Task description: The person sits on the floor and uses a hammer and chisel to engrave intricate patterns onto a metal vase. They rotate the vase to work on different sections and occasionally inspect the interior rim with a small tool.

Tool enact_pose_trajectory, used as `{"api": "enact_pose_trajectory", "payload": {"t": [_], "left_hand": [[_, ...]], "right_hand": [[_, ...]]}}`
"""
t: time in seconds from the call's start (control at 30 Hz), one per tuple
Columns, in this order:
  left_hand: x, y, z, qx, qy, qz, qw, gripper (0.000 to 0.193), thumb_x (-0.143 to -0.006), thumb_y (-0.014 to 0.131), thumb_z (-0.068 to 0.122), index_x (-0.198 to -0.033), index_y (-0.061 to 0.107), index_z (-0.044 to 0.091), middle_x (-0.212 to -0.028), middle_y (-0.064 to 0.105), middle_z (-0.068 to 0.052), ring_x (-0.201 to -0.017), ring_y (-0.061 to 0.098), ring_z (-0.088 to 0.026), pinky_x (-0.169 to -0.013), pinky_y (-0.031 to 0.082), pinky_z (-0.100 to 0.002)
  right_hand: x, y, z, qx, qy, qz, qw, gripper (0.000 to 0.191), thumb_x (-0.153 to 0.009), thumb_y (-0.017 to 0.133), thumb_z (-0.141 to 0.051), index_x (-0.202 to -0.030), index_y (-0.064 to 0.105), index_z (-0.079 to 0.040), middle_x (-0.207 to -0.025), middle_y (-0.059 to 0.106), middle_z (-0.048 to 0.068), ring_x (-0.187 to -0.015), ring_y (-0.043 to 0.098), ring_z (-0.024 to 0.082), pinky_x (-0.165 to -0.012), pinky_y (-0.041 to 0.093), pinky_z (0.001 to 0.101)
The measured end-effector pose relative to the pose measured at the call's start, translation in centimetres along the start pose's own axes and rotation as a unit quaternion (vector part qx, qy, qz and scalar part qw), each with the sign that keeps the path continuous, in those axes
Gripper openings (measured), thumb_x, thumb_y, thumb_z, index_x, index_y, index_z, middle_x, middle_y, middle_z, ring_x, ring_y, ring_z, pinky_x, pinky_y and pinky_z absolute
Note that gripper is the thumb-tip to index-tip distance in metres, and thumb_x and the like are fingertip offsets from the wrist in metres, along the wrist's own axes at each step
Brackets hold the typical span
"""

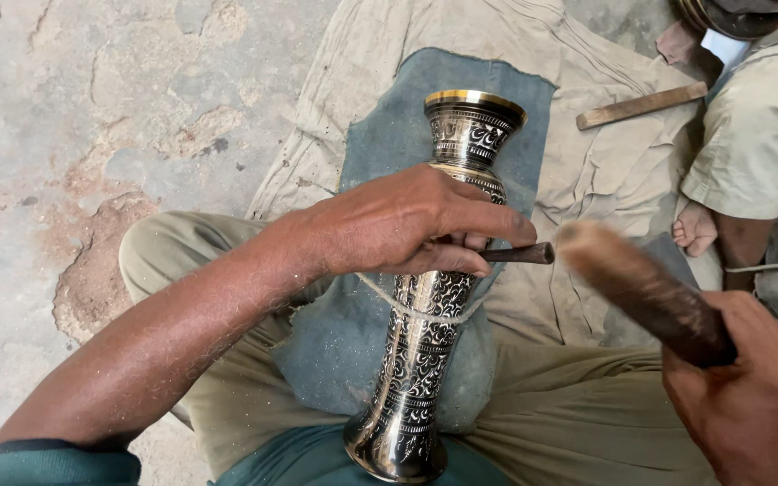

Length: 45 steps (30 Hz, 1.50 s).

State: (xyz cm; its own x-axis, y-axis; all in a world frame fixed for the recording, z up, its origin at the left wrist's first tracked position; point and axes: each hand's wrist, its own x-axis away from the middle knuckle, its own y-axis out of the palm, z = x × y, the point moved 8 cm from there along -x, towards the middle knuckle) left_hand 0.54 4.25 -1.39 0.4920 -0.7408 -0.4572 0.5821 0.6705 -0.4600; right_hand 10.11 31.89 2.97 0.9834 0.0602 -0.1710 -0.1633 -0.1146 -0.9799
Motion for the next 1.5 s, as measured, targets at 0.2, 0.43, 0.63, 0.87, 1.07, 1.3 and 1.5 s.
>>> {"api": "enact_pose_trajectory", "payload": {"t": [0.2,0.43,0.63,0.87,1.07,1.3,1.5], "left_hand": [[-0.1,-0.3,0.2,0.007,0.040,0.009,0.999,0.038,-0.099,0.066,0.031,-0.133,0.063,0.015,-0.092,0.074,-0.003,-0.078,0.074,-0.017,-0.069,0.059,-0.038],[0.0,-0.7,0.0,0.017,0.064,0.001,0.998,0.041,-0.099,0.068,0.029,-0.136,0.061,0.014,-0.100,0.076,-0.005,-0.087,0.076,-0.022,-0.075,0.059,-0.042],[-0.2,-0.9,-0.3,0.019,0.069,-0.003,0.997,0.041,-0.097,0.071,0.028,-0.135,0.062,0.014,-0.106,0.077,-0.005,-0.091,0.077,-0.023,-0.079,0.061,-0.042],[0.1,-1.0,-0.3,0.027,0.061,0.006,0.998,0.040,-0.097,0.071,0.027,-0.134,0.062,0.015,-0.098,0.075,-0.004,-0.080,0.076,-0.016,-0.069,0.061,-0.035],[0.3,-0.7,-0.7,0.020,-0.016,-0.027,0.999,0.038,-0.095,0.073,0.026,-0.128,0.060,0.014,-0.078,0.070,-0.004,-0.065,0.072,-0.014,-0.057,0.053,-0.038],[0.4,-0.9,1.5,-0.031,0.086,0.014,0.996,0.044,-0.097,0.071,0.025,-0.136,0.059,0.011,-0.089,0.073,-0.007,-0.076,0.072,-0.021,-0.071,0.058,-0.042],[0.6,-0.9,1.3,-0.011,0.053,0.002,0.999,0.039,-0.098,0.067,0.027,-0.134,0.061,0.013,-0.100,0.075,-0.006,-0.078,0.075,-0.022,-0.069,0.059,-0.041]], "right_hand": [[0.1,-0.3,0.3,-0.044,0.012,0.026,0.999,0.022,-0.090,0.082,0.002,-0.108,0.069,0.005,-0.086,0.071,0.014,-0.076,0.071,0.018,-0.074,0.056,0.0291],[0.2,-0.2,0.2,-0.036,0.021,0.021,0.999,0.025,-0.086,0.082,0.004,-0.106,0.067,0.004,-0.087,0.068,0.014,-0.076,0.068,0.020,-0.075,0.054,0.0311],[0.3,-0.4,0.0,-0.045,0.041,0.021,0.998,0.025,-0.090,0.083,-0.001,-0.108,0.066,0.002,-0.085,0.067,0.012,-0.073,0.069,0.018,-0.072,0.053,0.0302],[-0.3,-0.8,-2.3,-0.064,0.017,0.032,0.997,0.025,-0.086,0.079,0.003,-0.106,0.065,0.004,-0.093,0.066,0.015,-0.079,0.067,0.020,-0.075,0.054,0.0316],[-0.3,-0.1,-2.3,-0.191,0.132,-0.051,0.971,0.014,-0.088,0.078,0.007,-0.093,0.065,0.005,-0.083,0.069,0.015,-0.073,0.067,0.021,-0.064,0.054,0.0350],[1.1,0.5,-1.7,-0.160,0.112,-0.048,0.979,0.037,-0.075,0.085,0.001,-0.105,0.063,0.006,-0.085,0.069,0.016,-0.075,0.070,0.022,-0.069,0.059,0.0355],[3.4,0.8,0.6,-0.404,0.219,0.014,0.888,0.023,-0.091,0.078,-0.023,-0.099,0.067,-0.005,-0.083,0.071,0.009,-0.079,0.076,0.017,-0.077,0.065,0.0334]]}}
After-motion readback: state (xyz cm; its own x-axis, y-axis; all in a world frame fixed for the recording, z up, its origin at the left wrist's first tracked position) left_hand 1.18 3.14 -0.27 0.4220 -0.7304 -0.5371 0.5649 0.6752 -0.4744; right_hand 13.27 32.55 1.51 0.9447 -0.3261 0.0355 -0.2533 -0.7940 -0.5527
